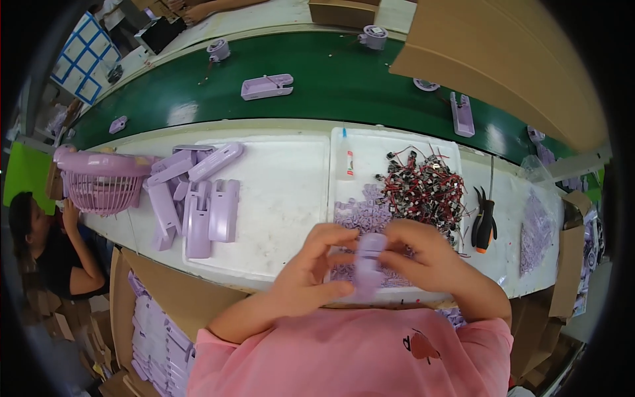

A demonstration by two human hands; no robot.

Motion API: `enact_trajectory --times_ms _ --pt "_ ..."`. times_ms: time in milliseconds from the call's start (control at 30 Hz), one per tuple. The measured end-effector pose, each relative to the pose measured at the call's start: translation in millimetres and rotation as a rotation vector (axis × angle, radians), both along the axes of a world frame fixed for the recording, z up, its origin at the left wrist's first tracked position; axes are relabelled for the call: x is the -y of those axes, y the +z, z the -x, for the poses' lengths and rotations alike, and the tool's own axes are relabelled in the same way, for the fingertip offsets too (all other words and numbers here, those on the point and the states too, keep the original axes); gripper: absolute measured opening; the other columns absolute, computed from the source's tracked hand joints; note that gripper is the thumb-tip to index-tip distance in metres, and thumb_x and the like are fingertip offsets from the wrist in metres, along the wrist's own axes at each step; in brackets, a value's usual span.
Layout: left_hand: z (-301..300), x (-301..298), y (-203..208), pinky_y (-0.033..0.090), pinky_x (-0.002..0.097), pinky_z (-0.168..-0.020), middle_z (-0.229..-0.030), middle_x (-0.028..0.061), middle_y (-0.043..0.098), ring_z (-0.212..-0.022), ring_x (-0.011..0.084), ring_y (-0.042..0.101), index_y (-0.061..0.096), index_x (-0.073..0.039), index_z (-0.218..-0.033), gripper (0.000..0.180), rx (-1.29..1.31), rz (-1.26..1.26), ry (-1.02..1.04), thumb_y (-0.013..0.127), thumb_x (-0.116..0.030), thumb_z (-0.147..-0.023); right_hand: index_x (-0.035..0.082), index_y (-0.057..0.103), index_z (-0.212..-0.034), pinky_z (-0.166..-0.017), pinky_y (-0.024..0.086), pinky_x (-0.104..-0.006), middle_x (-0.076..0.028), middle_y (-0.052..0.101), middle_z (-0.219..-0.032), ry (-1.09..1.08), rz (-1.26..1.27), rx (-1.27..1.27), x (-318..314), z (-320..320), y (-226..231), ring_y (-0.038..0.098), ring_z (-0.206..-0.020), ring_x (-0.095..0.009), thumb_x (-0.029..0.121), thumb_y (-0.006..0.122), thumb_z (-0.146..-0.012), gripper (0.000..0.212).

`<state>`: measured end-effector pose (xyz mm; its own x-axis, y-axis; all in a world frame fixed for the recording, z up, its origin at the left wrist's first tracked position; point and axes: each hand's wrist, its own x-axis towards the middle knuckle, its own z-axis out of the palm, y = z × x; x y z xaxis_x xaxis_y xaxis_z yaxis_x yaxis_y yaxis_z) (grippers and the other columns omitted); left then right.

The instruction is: The person assembles electronic components by inserting wire harnesses into purple plastic housings and applying adhesive from a glue bottle.

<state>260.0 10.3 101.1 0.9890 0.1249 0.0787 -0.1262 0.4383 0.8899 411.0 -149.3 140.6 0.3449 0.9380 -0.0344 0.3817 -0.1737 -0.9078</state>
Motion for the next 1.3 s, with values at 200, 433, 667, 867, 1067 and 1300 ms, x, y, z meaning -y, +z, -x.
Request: enact_trajectory --times_ms 200,433,667,867,1067,1300 --pt "-10 -101 15 0.036 0.0437 -0.091 -0.113 0.0183 0.049 -0.105 0.0357 0.046 0.048 0.000 -0.120 0.056 -0.169 -1.651 0.635 0.071 -0.016 -0.072 0.003 0.058 -0.086 -0.055 0.045 -0.0289 -0.006 0.059 -0.070 0.131 0.399 -0.028 129 -31 18 0.057 -0.061 -0.017 0.009 0.066 -0.077 0.014" --pt "-23 -169 -3 0.038 0.0467 -0.084 -0.107 0.0142 0.054 -0.102 0.0339 0.049 0.055 -0.005 -0.110 0.039 -0.582 -1.936 0.651 0.066 -0.018 -0.075 0.003 0.065 -0.097 -0.066 0.047 -0.0258 -0.001 0.065 -0.081 -0.040 0.915 -0.639 287 4 -56 0.056 -0.073 -0.007 0.003 0.060 -0.074 0.024" --pt "-20 -171 -5 0.034 0.0449 -0.086 -0.104 0.0150 0.055 -0.099 0.0337 0.050 0.053 -0.003 -0.108 0.035 -0.509 -1.971 0.641 0.065 -0.012 -0.076 0.004 0.063 -0.079 -0.057 0.048 -0.0330 -0.008 0.061 -0.072 -0.474 0.933 -0.326 521 47 -191 0.061 -0.066 -0.021 0.015 0.062 -0.073 0.013" --pt "-18 -165 -1 0.034 0.0459 -0.087 -0.108 0.0174 0.051 -0.099 0.0363 0.049 0.048 -0.002 -0.113 0.040 -0.457 -1.781 0.604 0.063 -0.010 -0.077 -0.003 0.058 -0.092 -0.058 0.056 -0.0336 -0.014 0.064 -0.084 -0.380 1.603 -0.595 398 24 -172 0.065 -0.070 -0.024 0.036 0.054 -0.086 0.039" --pt "-22 -146 12 0.041 0.0423 -0.084 -0.109 0.0181 0.049 -0.096 0.0352 0.052 0.041 -0.003 -0.122 0.056 -0.384 -1.679 0.706 0.067 -0.012 -0.074 0.002 0.060 -0.094 -0.064 0.053 -0.0312 -0.010 0.065 -0.081 0.363 1.173 -0.516 194 16 -71 0.066 -0.078 -0.021 0.030 0.050 -0.087 0.031" --pt "-9 -132 6 0.045 0.0370 -0.079 -0.104 0.0118 0.049 -0.092 0.0258 0.054 0.038 -0.002 -0.123 0.060 -0.326 -1.346 0.886 0.065 -0.009 -0.071 0.004 0.063 -0.083 -0.056 0.046 -0.0371 -0.012 0.058 -0.071 0.195 0.356 0.271 95 -9 22 0.058 -0.066 -0.029 0.015 0.059 -0.080 0.012"
